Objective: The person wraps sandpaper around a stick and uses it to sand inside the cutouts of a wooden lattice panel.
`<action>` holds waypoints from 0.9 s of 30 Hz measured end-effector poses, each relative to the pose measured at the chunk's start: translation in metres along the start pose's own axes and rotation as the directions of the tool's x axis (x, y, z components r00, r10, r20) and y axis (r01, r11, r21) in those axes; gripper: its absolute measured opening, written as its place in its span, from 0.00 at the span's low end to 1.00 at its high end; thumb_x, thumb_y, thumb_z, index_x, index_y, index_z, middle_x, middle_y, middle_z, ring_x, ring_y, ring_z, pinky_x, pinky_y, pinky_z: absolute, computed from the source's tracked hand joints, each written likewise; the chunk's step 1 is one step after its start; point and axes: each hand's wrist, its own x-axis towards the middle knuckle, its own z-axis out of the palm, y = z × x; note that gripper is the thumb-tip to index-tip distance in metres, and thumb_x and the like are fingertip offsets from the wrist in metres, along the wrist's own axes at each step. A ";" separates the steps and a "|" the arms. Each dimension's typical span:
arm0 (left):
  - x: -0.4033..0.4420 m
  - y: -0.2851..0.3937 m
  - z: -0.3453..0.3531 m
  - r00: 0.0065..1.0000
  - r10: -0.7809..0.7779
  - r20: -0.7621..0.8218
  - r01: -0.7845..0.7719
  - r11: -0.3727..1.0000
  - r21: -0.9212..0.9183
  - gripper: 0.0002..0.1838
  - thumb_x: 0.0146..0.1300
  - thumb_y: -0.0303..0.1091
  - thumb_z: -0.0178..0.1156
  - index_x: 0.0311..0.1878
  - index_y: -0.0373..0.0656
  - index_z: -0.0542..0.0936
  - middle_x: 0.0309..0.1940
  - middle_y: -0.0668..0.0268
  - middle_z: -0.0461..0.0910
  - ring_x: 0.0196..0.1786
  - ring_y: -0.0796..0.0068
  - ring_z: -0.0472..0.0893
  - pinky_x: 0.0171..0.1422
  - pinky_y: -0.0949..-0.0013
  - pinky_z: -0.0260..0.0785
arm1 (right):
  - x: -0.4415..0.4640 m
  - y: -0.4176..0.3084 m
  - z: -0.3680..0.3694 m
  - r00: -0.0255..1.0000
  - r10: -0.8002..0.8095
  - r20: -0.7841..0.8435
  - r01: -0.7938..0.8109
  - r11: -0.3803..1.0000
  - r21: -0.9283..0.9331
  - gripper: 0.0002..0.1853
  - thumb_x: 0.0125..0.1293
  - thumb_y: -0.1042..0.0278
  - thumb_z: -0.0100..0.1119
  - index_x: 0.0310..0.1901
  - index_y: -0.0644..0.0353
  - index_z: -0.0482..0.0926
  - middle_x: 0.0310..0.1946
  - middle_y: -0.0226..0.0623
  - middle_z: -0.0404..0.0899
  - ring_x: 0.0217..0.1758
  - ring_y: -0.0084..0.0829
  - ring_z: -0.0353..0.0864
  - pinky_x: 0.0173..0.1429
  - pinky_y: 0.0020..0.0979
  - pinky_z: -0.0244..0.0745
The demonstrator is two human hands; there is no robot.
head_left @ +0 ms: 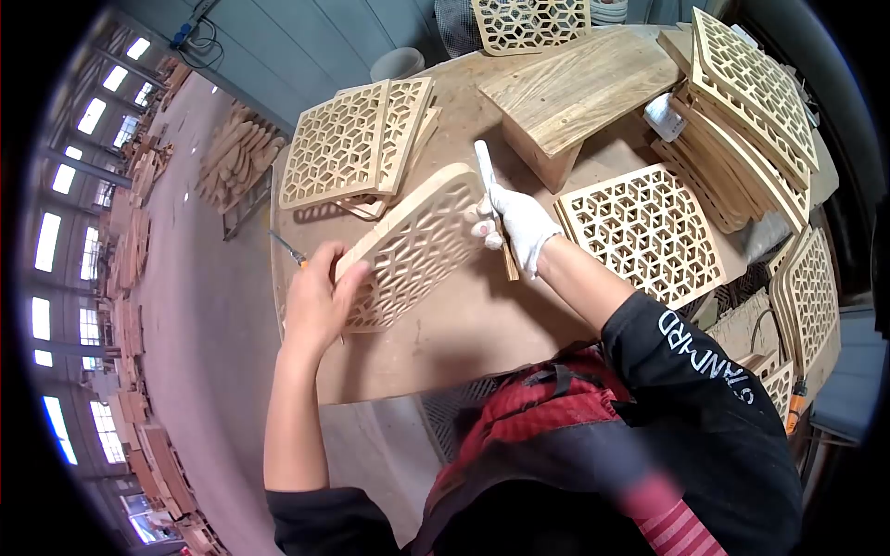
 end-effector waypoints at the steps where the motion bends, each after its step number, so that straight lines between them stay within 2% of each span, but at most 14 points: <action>1: 0.009 -0.003 0.003 1.000 0.010 -0.001 -0.010 0.996 0.088 0.24 0.67 0.53 0.58 0.48 0.39 0.78 0.34 0.50 0.83 0.40 0.52 0.83 0.45 0.58 0.73 | -0.001 -0.001 0.000 1.000 0.002 -0.004 -0.002 1.000 -0.011 0.12 0.76 0.62 0.44 0.32 0.56 0.68 0.34 0.38 0.73 0.27 0.23 0.70 0.20 0.19 0.61; 3: 0.024 -0.012 0.004 1.000 0.030 0.002 -0.029 0.965 0.259 0.23 0.67 0.54 0.58 0.47 0.40 0.80 0.31 0.49 0.83 0.39 0.46 0.82 0.43 0.54 0.72 | -0.005 -0.001 0.000 1.000 0.006 -0.013 -0.007 0.999 -0.032 0.12 0.75 0.63 0.45 0.32 0.56 0.69 0.34 0.38 0.73 0.27 0.24 0.71 0.20 0.20 0.61; 4: 0.027 -0.012 0.003 0.999 0.036 -0.015 -0.032 0.974 0.225 0.23 0.67 0.55 0.58 0.44 0.42 0.81 0.31 0.51 0.83 0.38 0.46 0.81 0.43 0.52 0.71 | -0.004 0.004 -0.002 0.997 -0.062 -0.046 0.057 0.994 -0.096 0.10 0.74 0.63 0.46 0.33 0.56 0.69 0.32 0.37 0.74 0.25 0.24 0.72 0.19 0.21 0.62; 8: 0.034 -0.015 0.001 1.000 -0.001 0.019 -0.003 0.980 0.197 0.22 0.68 0.54 0.57 0.42 0.42 0.81 0.30 0.52 0.83 0.36 0.46 0.81 0.42 0.53 0.71 | -0.025 0.006 0.000 0.993 -0.084 -0.078 0.047 0.921 -0.386 0.14 0.75 0.60 0.45 0.31 0.56 0.72 0.21 0.32 0.73 0.16 0.25 0.71 0.18 0.24 0.65; 9: 0.032 -0.014 0.002 1.000 0.007 0.010 -0.009 0.976 0.216 0.22 0.68 0.54 0.57 0.42 0.41 0.81 0.29 0.52 0.82 0.36 0.46 0.81 0.41 0.53 0.71 | -0.034 0.008 0.000 0.998 -0.049 -0.030 0.036 0.944 -0.327 0.17 0.75 0.56 0.47 0.30 0.56 0.73 0.19 0.30 0.73 0.14 0.24 0.70 0.17 0.24 0.65; 11: 0.027 -0.011 0.004 1.000 0.024 -0.007 -0.022 0.967 0.255 0.22 0.68 0.54 0.57 0.41 0.41 0.80 0.27 0.52 0.82 0.35 0.46 0.81 0.40 0.53 0.71 | -0.048 0.007 0.000 0.997 -0.070 0.020 0.072 0.904 -0.422 0.18 0.75 0.53 0.50 0.30 0.56 0.73 0.18 0.28 0.71 0.14 0.22 0.69 0.17 0.23 0.65; 14: 0.014 -0.004 0.015 0.995 -0.028 -0.098 0.054 0.961 0.270 0.22 0.67 0.55 0.57 0.41 0.42 0.80 0.26 0.52 0.82 0.34 0.46 0.82 0.39 0.52 0.72 | -0.072 -0.006 0.006 0.992 -0.095 0.088 0.130 0.710 -0.693 0.19 0.75 0.51 0.50 0.30 0.56 0.73 0.17 0.26 0.69 0.13 0.19 0.66 0.17 0.21 0.63; 15: 0.010 -0.002 0.018 0.990 -0.052 -0.127 0.087 0.956 0.281 0.23 0.67 0.55 0.57 0.41 0.42 0.81 0.26 0.52 0.82 0.34 0.45 0.82 0.39 0.51 0.72 | -0.072 -0.005 0.002 0.966 -0.157 0.203 0.256 0.537 -0.804 0.19 0.74 0.52 0.50 0.29 0.56 0.75 0.18 0.26 0.70 0.17 0.19 0.68 0.22 0.24 0.66; 17: 0.005 0.006 0.020 0.988 -0.082 -0.129 0.117 0.947 0.299 0.24 0.67 0.57 0.57 0.41 0.41 0.80 0.26 0.50 0.82 0.34 0.46 0.82 0.40 0.50 0.73 | -0.070 0.003 -0.004 0.947 -0.153 0.281 0.314 0.280 -0.907 0.18 0.74 0.55 0.50 0.29 0.57 0.76 0.21 0.28 0.74 0.24 0.22 0.74 0.31 0.30 0.70; 18: 0.001 0.011 0.020 0.989 -0.093 -0.118 0.125 0.944 0.304 0.24 0.66 0.57 0.57 0.41 0.41 0.80 0.26 0.50 0.82 0.34 0.46 0.83 0.40 0.51 0.73 | -0.074 0.004 0.000 0.936 -0.148 0.321 0.347 0.216 -0.913 0.18 0.72 0.56 0.50 0.29 0.59 0.77 0.24 0.37 0.78 0.31 0.33 0.79 0.39 0.37 0.72; 19: -0.001 0.019 0.019 0.989 -0.104 -0.107 0.133 0.942 0.309 0.24 0.66 0.57 0.57 0.41 0.41 0.80 0.26 0.50 0.82 0.34 0.46 0.83 0.40 0.51 0.73 | -0.079 0.000 0.009 0.947 -0.123 0.295 0.311 0.144 -0.939 0.19 0.71 0.53 0.48 0.31 0.60 0.78 0.27 0.46 0.79 0.33 0.46 0.79 0.42 0.41 0.73; 20: -0.004 0.034 0.013 0.986 -0.161 -0.050 0.169 0.938 0.303 0.24 0.63 0.56 0.62 0.41 0.41 0.80 0.26 0.50 0.82 0.34 0.47 0.83 0.40 0.51 0.73 | -0.076 0.003 0.011 0.937 -0.120 0.329 0.343 0.128 -0.930 0.20 0.71 0.51 0.48 0.32 0.60 0.78 0.27 0.49 0.79 0.33 0.49 0.78 0.43 0.42 0.72; 24: -0.010 0.037 0.023 0.989 0.074 -0.126 -0.031 0.951 0.308 0.25 0.54 0.55 0.70 0.35 0.40 0.78 0.20 0.53 0.78 0.28 0.47 0.80 0.34 0.52 0.70 | -0.069 0.003 0.029 0.933 -0.130 0.335 0.344 0.062 -0.937 0.22 0.71 0.49 0.47 0.33 0.60 0.79 0.27 0.51 0.78 0.34 0.52 0.77 0.45 0.43 0.72; 27: -0.010 0.044 0.034 0.993 0.050 -0.107 -0.009 0.936 0.353 0.23 0.55 0.51 0.70 0.38 0.39 0.77 0.24 0.52 0.81 0.33 0.47 0.82 0.38 0.52 0.73 | -0.070 -0.010 0.048 0.970 -0.035 0.242 0.244 0.126 -0.962 0.22 0.71 0.49 0.47 0.32 0.60 0.81 0.28 0.52 0.79 0.35 0.52 0.79 0.44 0.44 0.73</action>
